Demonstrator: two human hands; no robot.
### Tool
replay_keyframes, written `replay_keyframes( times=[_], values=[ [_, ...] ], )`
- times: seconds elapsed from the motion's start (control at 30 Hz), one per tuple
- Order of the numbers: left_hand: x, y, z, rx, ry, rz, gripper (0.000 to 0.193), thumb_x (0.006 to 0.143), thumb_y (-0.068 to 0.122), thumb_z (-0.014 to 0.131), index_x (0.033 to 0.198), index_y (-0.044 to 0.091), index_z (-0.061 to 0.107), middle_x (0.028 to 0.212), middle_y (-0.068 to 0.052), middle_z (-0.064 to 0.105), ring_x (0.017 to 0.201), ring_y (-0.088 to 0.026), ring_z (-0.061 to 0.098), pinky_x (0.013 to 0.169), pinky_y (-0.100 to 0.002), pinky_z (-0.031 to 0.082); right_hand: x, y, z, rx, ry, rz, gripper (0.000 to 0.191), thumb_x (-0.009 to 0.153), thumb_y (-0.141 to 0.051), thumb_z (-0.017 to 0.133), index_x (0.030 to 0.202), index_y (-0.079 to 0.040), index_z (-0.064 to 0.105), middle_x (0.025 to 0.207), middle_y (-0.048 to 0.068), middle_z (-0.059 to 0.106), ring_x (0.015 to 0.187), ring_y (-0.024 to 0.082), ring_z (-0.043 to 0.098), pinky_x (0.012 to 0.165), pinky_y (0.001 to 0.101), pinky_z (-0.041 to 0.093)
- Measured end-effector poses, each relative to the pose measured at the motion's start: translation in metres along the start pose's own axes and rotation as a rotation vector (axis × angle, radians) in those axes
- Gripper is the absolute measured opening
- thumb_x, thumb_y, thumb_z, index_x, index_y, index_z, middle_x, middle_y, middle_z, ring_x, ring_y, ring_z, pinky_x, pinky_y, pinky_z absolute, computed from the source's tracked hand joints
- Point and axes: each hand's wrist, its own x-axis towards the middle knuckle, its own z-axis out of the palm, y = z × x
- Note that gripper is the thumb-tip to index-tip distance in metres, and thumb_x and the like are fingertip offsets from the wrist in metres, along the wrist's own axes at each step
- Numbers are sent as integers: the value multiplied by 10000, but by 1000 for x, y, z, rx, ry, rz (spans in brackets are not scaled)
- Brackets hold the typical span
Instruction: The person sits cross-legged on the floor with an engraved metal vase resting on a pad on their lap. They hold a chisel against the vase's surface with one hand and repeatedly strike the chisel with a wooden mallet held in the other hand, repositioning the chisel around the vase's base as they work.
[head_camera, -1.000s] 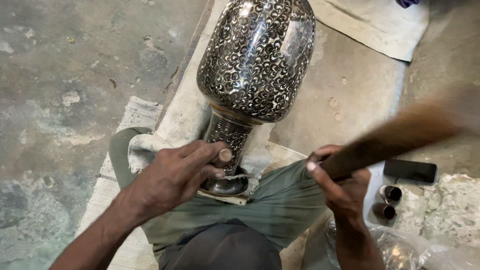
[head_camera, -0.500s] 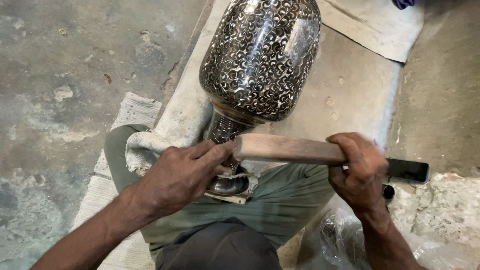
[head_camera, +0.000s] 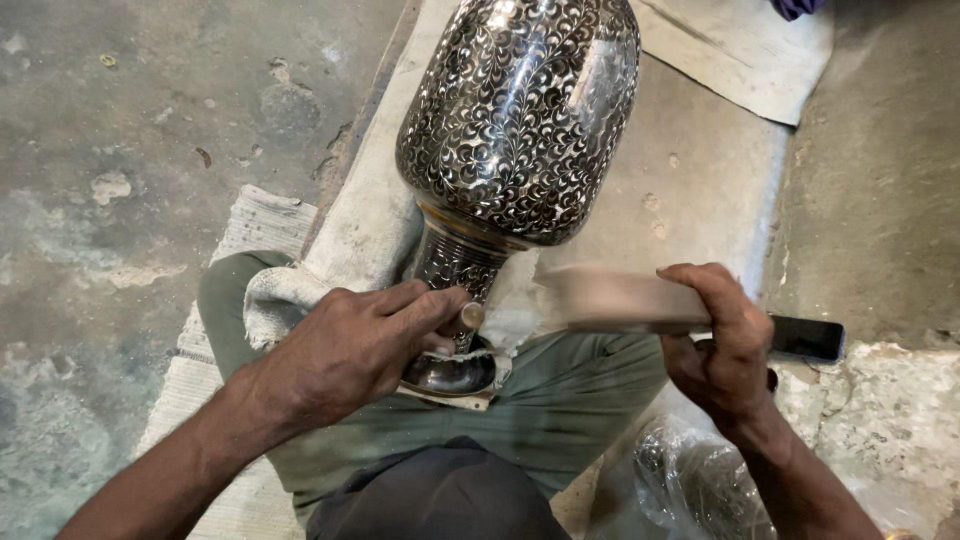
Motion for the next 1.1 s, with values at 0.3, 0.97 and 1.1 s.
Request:
replay_keyframes(
  times=[0.3,0.97,1.1],
  values=[
    [1,-7,-1,10,44,53,369,897,65,719,1236,60,573,1021,-81,738,860,-246,793,702,-349,663,15,-3,-13,-50,-86,-9,433,809,35,656,1231,-57,636,1047,144,684,838,262,689,677,377,563],
    [-1,-29,0,-50,46,119,342,899,48,701,1220,39,583,989,-119,711,802,-299,772,682,-405,640,43,-8,-29,3,-139,-72,377,869,-8,692,1232,-29,590,1082,143,664,835,276,703,681,348,603],
    [-3,-31,1,-104,73,166,388,870,44,704,1243,18,599,1009,-150,713,784,-334,752,658,-420,633,46,-11,-34,-240,-156,-94,427,750,1,711,1168,-63,654,1035,154,681,851,327,684,702,434,574]
  ],
)
